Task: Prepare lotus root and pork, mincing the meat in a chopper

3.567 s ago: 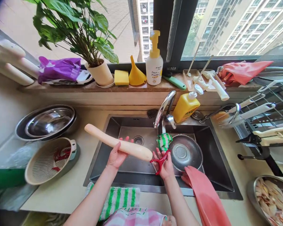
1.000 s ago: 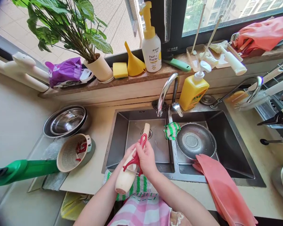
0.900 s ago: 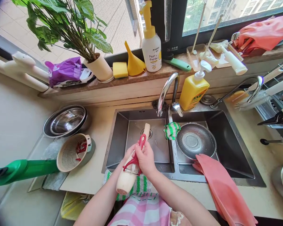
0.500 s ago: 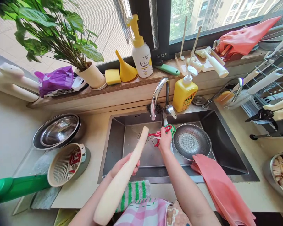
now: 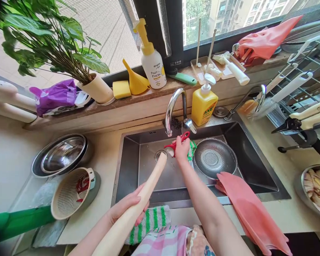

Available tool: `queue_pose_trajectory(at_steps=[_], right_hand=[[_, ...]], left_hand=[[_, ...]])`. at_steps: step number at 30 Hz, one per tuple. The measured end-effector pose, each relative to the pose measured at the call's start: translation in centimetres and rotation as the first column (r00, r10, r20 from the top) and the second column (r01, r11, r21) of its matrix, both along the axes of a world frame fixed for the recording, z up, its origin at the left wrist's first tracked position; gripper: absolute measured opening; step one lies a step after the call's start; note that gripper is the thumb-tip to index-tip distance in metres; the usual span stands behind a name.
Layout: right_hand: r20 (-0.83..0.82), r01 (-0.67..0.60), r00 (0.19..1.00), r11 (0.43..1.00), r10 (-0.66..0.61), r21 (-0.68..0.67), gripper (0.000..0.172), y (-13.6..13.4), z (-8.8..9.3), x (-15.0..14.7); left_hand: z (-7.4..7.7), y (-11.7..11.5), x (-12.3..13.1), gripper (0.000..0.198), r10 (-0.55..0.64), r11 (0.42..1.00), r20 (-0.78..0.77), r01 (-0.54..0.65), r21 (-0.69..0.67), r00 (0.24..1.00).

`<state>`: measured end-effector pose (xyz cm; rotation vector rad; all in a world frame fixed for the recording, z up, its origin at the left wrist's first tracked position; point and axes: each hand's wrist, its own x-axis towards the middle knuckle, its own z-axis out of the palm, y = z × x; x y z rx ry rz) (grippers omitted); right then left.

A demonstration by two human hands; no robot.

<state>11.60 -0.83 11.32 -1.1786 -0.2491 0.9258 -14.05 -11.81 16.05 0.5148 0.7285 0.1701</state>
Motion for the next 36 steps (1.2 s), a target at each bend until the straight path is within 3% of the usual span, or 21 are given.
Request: queue_pose_trajectory(at_steps=[2, 7, 11, 16, 21, 25, 28, 31, 34, 36], right_hand=[[-0.005, 0.053, 0.999, 0.998, -0.053, -0.022, 0.034, 0.5, 0.0, 0.7], [-0.025, -0.11, 0.994, 0.994, 0.11, -0.008, 0.034, -0.1, 0.7, -0.7], [-0.01, 0.029, 1.0, 0.997, -0.03, -0.067, 0.033, 0.0, 0.2, -0.2], [-0.008, 0.063, 0.998, 0.996, -0.064, -0.056, 0.036, -0.9, 0.1, 1.2], [-0.02, -0.003, 1.0, 1.0, 0.003, 0.011, 0.033, -3.6, 1.6, -1.8], [0.05, -0.107, 0.993, 0.994, 0.106, 0.002, 0.032, -3.6, 1.1, -3.0], [0.122, 0.048, 0.992, 0.996, -0.039, -0.074, 0.032, -2.3, 0.0, -1.6], [0.109, 0.142, 0.985, 0.988, -0.135, -0.054, 0.035, -1.7, 0.1, -0.5], [0.049, 0.106, 0.993, 0.994, -0.106, 0.004, 0.033, -2.2, 1.4, -1.7], [0.028, 0.002, 1.0, 1.0, -0.003, 0.03, 0.032, -2.7, 2.0, -3.1]], left_hand=[[-0.4, -0.8, -0.7, 0.086, 0.039, 0.999, 0.029, -0.039, 0.006, 0.999], [-0.5, -1.6, -1.5, 0.082, 0.045, 0.998, -0.001, -0.045, 0.034, 0.999], [0.8, -1.1, -1.2, 0.088, -0.056, 0.977, -0.208, 0.096, 0.191, 0.977], [1.9, -0.3, -0.8, 0.069, -0.017, 0.906, -0.553, 0.247, 0.344, 0.833], [2.2, 0.7, -0.2, 0.061, 0.025, 0.773, -0.681, 0.418, 0.477, 0.732], [2.8, 1.0, 0.1, 0.047, -0.029, 0.658, -0.74, 0.57, 0.492, 0.672], [3.3, 0.9, -0.1, 0.036, -0.027, 0.587, -0.792, 0.651, 0.482, 0.61], [3.6, 0.9, -0.2, 0.033, 0.007, 0.547, -0.848, 0.708, 0.446, 0.529], [3.9, 1.2, 0.1, 0.03, 0.056, 0.513, -0.895, 0.756, 0.407, 0.443], [4.1, 1.4, 0.3, 0.026, 0.069, 0.5, -0.908, 0.773, 0.39, 0.413]])
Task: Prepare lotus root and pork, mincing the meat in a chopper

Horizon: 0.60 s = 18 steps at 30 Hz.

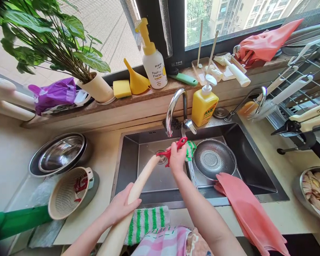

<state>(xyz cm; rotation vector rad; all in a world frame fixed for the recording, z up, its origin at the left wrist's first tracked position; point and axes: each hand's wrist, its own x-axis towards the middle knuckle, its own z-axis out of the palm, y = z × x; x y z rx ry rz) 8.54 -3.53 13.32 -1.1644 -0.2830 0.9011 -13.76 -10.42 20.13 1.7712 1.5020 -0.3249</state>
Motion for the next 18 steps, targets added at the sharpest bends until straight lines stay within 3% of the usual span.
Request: queue_pose_trajectory(at_steps=[3, 8, 12, 14, 18], right_hand=[[0.033, -0.115, 0.993, 0.993, 0.116, -0.015, 0.031, 0.1, -0.6, -0.6], [0.092, 0.157, 0.985, 0.981, -0.148, -0.11, 0.032, 0.8, -1.5, 0.7], [0.037, -0.06, 0.997, 0.998, 0.061, -0.034, 0.027, -0.4, -0.5, -0.9], [0.046, -0.083, 0.995, 0.994, 0.087, -0.074, 0.026, -0.5, -0.6, -0.9], [0.126, 0.241, 0.967, 0.955, -0.221, -0.174, 0.029, 0.4, -1.6, 1.6]], left_hand=[[0.1, 0.1, 0.0, 0.019, -0.02, 1.0, -0.004, 0.02, 0.015, 1.0], [-0.1, 0.1, -0.5, 0.019, -0.012, 0.999, 0.024, 0.011, 0.038, 1.0], [-0.1, 0.5, -0.2, 0.044, 0.007, 0.999, 0.048, -0.009, 0.032, 0.999], [0.1, 0.6, -0.1, 0.053, 0.02, 1.0, 0.098, -0.022, 0.016, 0.995], [0.6, 0.5, -0.5, 0.052, 0.008, 1.0, 0.127, -0.009, 0.012, 0.992]])
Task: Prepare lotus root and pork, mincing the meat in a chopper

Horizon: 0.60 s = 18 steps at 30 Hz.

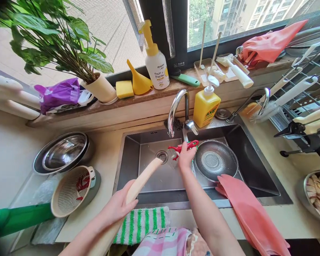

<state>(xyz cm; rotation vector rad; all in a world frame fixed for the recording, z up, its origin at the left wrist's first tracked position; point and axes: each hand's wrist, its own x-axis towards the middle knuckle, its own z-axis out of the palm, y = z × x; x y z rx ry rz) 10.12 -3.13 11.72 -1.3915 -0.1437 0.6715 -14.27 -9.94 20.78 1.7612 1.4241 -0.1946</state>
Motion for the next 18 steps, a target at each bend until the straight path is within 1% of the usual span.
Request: queue_pose_trajectory(at_steps=[1, 2, 5, 6, 7, 8, 11, 12, 14, 16, 17, 18], right_hand=[[-0.004, 0.015, 1.0, 1.0, -0.015, 0.018, 0.03, 0.1, 0.0, 0.3], [-0.023, -0.012, 1.0, 0.999, 0.013, 0.044, 0.03, 0.0, 0.0, 0.3], [-0.084, -0.202, 0.973, 0.971, 0.214, 0.131, 0.03, -0.8, 0.5, -1.1], [-0.095, -0.241, 0.962, 0.96, 0.256, 0.142, 0.03, -1.0, 0.5, -1.5], [-0.103, -0.246, 0.96, 0.96, 0.26, 0.134, 0.03, -1.0, 0.5, -1.6], [-0.107, -0.222, 0.967, 0.969, 0.233, 0.11, 0.031, -0.9, 0.3, -1.5], [-0.114, -0.07, 0.991, 0.998, 0.07, 0.008, 0.032, -0.2, -0.3, -0.2], [-0.119, -0.048, 0.992, 0.999, 0.047, 0.0, 0.032, -0.1, -0.3, 0.1], [-0.14, -0.102, 0.984, 0.994, 0.107, 0.042, 0.03, -0.3, -0.1, 0.0], [-0.152, -0.221, 0.959, 0.968, 0.238, 0.122, 0.029, -0.7, 0.3, -0.8], [-0.154, -0.263, 0.946, 0.954, 0.284, 0.142, 0.029, -0.9, 0.4, -1.0], [-0.154, -0.274, 0.943, 0.952, 0.294, 0.137, 0.03, -0.9, 0.4, -1.1]], left_hand=[[0.1, -0.1, -0.1, 0.053, -0.003, 1.0, -0.026, 0.003, 0.015, 1.0], [0.1, -0.1, -0.1, 0.055, -0.002, 0.999, -0.063, 0.004, 0.032, 0.998], [0.3, -0.3, 0.1, 0.055, -0.017, 0.997, -0.148, 0.027, 0.067, 0.989], [0.3, -0.4, 0.2, 0.052, -0.032, 0.996, -0.157, 0.044, 0.074, 0.987], [0.4, -0.5, 0.3, 0.05, -0.052, 0.995, -0.159, 0.065, 0.074, 0.986], [0.5, -0.6, 0.3, 0.048, -0.07, 0.994, -0.158, 0.083, 0.072, 0.985], [0.5, -0.8, 0.2, 0.047, -0.096, 0.993, -0.159, 0.106, 0.06, 0.983], [0.5, -0.8, 0.1, 0.047, -0.1, 0.992, -0.17, 0.112, 0.064, 0.98], [0.4, -0.8, 0.0, 0.05, -0.12, 0.986, -0.207, 0.141, 0.089, 0.971], [0.4, -0.6, 0.1, 0.051, -0.157, 0.974, -0.256, 0.193, 0.121, 0.954], [0.4, -0.6, 0.1, 0.052, -0.177, 0.964, -0.284, 0.224, 0.141, 0.942], [0.4, -0.5, 0.2, 0.052, -0.197, 0.953, -0.315, 0.257, 0.161, 0.929]])
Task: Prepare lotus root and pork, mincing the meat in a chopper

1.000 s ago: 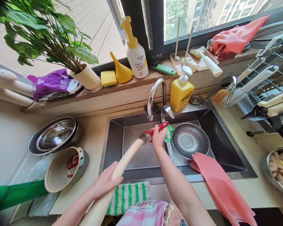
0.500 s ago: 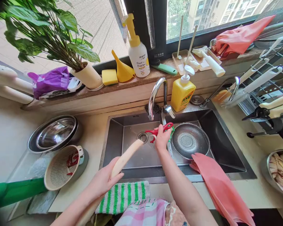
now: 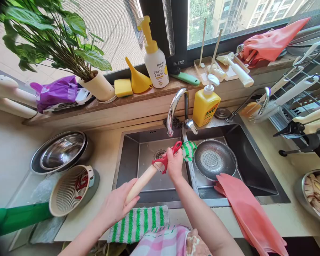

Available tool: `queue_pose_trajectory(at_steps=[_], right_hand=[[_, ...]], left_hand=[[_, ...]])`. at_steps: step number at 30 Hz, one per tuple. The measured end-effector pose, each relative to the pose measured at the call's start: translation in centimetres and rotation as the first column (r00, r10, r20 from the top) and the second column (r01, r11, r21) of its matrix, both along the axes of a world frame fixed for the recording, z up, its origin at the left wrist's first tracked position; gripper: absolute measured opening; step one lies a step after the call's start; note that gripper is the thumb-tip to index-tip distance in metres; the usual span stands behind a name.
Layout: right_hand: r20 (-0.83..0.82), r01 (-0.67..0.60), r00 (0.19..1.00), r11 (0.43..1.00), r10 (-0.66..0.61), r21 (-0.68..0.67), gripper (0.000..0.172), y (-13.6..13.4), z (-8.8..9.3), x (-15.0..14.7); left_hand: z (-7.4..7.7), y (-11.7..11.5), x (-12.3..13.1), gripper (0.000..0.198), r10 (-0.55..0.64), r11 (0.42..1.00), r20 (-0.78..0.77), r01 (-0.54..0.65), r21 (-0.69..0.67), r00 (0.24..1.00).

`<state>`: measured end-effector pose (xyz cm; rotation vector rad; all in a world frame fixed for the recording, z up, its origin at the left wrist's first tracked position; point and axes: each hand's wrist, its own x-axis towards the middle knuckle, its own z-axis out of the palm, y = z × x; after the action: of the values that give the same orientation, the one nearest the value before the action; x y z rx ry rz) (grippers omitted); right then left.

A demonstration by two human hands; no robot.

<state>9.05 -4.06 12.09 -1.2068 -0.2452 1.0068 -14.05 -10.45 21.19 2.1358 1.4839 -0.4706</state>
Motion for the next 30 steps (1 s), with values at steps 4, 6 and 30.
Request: queue_pose_trajectory(at_steps=[4, 6, 30], right_hand=[[0.037, 0.146, 0.989, 0.983, -0.142, -0.112, 0.035, 0.6, -0.1, 1.5], [0.011, 0.138, 0.99, 0.987, -0.138, -0.084, 0.036, 0.5, 0.6, 1.9], [0.357, -0.053, 0.918, 0.944, 0.175, -0.326, 0.027, 2.0, -0.2, 2.6]], left_hand=[[-0.1, -0.1, 0.2, 0.049, -0.085, 0.985, -0.142, 0.105, 0.136, 0.986], [-0.5, -0.2, 0.2, 0.049, -0.102, 0.968, -0.212, 0.146, 0.203, 0.972], [-3.6, -0.5, 0.7, 0.076, -0.316, 0.755, -0.512, 0.538, 0.374, 0.799]])
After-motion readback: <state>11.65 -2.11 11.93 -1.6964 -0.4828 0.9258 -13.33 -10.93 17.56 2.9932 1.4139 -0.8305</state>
